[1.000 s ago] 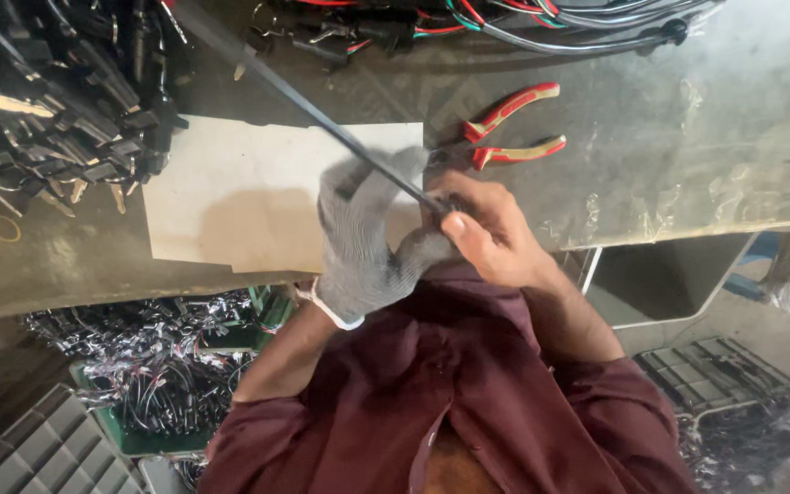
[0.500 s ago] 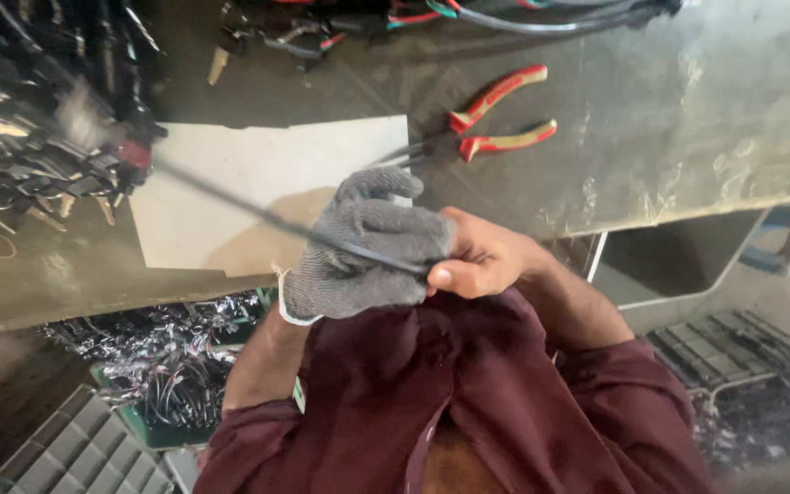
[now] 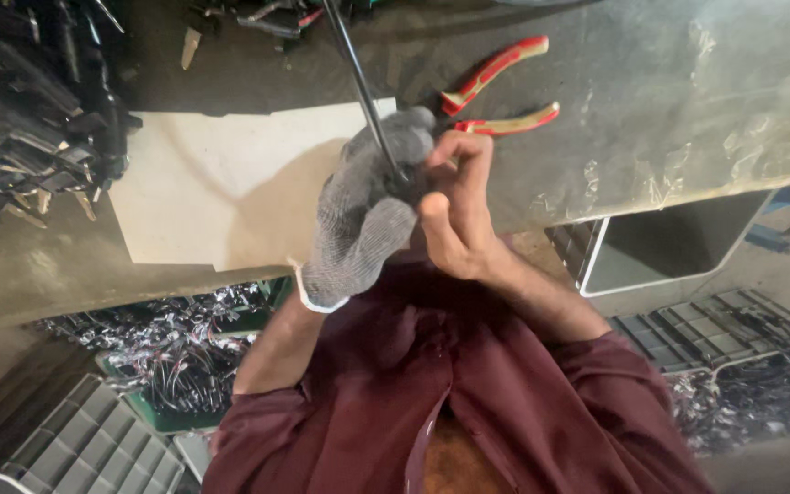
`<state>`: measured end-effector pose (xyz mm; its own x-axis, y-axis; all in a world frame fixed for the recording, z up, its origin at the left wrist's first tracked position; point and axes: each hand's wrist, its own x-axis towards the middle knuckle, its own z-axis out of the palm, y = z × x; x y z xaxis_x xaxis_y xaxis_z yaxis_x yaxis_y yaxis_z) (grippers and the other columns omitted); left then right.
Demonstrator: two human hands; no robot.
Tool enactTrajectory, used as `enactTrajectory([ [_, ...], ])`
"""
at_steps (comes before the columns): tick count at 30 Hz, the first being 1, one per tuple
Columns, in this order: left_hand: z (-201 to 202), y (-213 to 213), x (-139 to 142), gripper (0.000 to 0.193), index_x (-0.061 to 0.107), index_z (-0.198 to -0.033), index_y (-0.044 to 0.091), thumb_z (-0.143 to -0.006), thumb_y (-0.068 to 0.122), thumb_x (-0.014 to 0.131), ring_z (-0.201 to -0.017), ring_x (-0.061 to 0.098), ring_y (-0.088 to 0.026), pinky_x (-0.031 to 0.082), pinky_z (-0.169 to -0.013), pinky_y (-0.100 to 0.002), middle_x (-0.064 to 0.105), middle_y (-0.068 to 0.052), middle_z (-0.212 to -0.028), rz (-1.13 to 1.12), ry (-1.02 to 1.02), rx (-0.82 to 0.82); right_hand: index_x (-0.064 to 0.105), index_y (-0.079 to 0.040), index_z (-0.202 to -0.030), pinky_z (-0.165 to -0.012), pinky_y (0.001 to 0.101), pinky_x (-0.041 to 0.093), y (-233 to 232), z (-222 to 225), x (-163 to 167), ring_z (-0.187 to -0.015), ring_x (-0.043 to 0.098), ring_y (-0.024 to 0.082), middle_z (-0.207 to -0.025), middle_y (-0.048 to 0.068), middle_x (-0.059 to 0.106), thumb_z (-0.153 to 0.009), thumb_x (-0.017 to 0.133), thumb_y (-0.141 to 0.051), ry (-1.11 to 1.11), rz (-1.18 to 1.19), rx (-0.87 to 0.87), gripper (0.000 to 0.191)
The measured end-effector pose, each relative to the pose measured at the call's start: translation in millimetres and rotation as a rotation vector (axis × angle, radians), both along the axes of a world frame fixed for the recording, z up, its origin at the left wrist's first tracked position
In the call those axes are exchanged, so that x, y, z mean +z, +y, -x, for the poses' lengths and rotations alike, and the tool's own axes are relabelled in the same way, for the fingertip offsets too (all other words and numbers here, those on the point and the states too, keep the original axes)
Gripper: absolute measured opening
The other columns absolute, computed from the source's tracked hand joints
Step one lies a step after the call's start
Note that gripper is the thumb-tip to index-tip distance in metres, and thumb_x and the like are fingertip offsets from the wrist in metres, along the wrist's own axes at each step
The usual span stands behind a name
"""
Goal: The person repeatedly picks up black wire harnesses with connectors, positions them on a workbench, and uses red-handled pliers to crimp the connector housing. After each crimp, the person places the finished harness aside and picks up the next one from a pile.
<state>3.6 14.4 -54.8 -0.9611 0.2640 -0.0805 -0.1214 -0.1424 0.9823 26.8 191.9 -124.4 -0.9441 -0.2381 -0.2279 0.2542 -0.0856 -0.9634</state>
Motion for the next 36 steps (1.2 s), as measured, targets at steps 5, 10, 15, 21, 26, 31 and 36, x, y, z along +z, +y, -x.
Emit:
enactTrajectory([
  [5,-12,-7,-10,0.048,0.047,-0.144,-0.003,-0.116,0.036,0.056,-0.116,0.062,-0.014,0.053,-0.104,-0.027,0.063,-0.009,-0.130,-0.047,-0.020,0.090,0.047,-0.008,-0.132,-0.108,0.0470,0.039,10,37,53,-0.123,0.053,0.032,-0.130,0.009,0.053,-0.086,0.063,-0.077,0.698,-0.533,0.345,0.085],
  [10,-18,-14,-23,0.043,0.053,-0.136,0.002,-0.107,0.033,0.057,-0.089,0.057,-0.009,0.049,-0.078,-0.024,0.062,-0.004,-0.110,-0.293,-0.135,0.204,0.064,-0.009,-0.132,-0.103,0.0526,0.035,45,80,79,-0.124,0.053,0.037,-0.134,0.016,0.058,-0.083,0.073,-0.073,0.987,-1.164,0.427,0.081],
  [15,-17,-22,-20,0.025,0.059,-0.128,0.001,-0.118,0.023,0.056,-0.100,0.060,-0.015,0.052,-0.090,-0.027,0.059,-0.008,-0.116,-0.036,0.130,0.141,0.065,-0.009,-0.124,-0.103,0.0509,0.033,52,74,55,-0.119,0.058,0.030,-0.127,0.009,0.062,-0.094,0.071,-0.068,0.975,-1.359,0.323,0.066],
  [21,-18,-26,0,0.027,0.061,-0.130,0.001,-0.117,0.024,0.055,-0.094,0.063,-0.014,0.053,-0.086,-0.028,0.066,-0.009,-0.119,-0.131,0.094,-0.041,0.061,-0.008,-0.109,-0.085,0.0393,0.051,44,63,53,-0.100,0.064,0.023,-0.108,0.004,0.065,-0.096,0.061,-0.057,0.271,-0.071,-0.025,0.051],
  [26,-26,-9,5,0.040,0.060,-0.135,0.002,-0.105,0.029,0.066,-0.084,0.066,-0.015,0.056,-0.078,-0.027,0.069,-0.009,-0.104,-0.332,-0.325,0.036,0.060,-0.005,-0.105,-0.081,0.0371,0.052,24,67,69,-0.092,0.069,0.030,-0.104,0.010,0.069,-0.098,0.075,-0.017,0.718,-0.605,0.239,0.020],
  [31,-46,-8,1,0.045,0.053,-0.143,0.004,-0.104,0.022,0.065,-0.092,0.062,-0.012,0.052,-0.079,-0.022,0.066,-0.005,-0.115,-0.568,-0.649,0.074,0.058,-0.002,-0.100,-0.086,0.0387,0.057,15,73,76,-0.105,0.070,0.034,-0.109,0.011,0.070,-0.098,0.078,-0.021,0.993,-0.739,0.300,0.027],
  [36,-45,-26,11,0.050,0.048,-0.154,0.002,-0.109,0.019,0.062,-0.094,0.053,-0.009,0.044,-0.077,-0.017,0.059,-0.002,-0.113,-0.232,-0.519,-0.076,0.056,-0.010,-0.079,-0.059,0.0364,0.049,16,76,66,-0.071,0.063,0.022,-0.076,0.004,0.060,-0.094,0.085,-0.041,0.956,-0.887,0.382,0.045],
])
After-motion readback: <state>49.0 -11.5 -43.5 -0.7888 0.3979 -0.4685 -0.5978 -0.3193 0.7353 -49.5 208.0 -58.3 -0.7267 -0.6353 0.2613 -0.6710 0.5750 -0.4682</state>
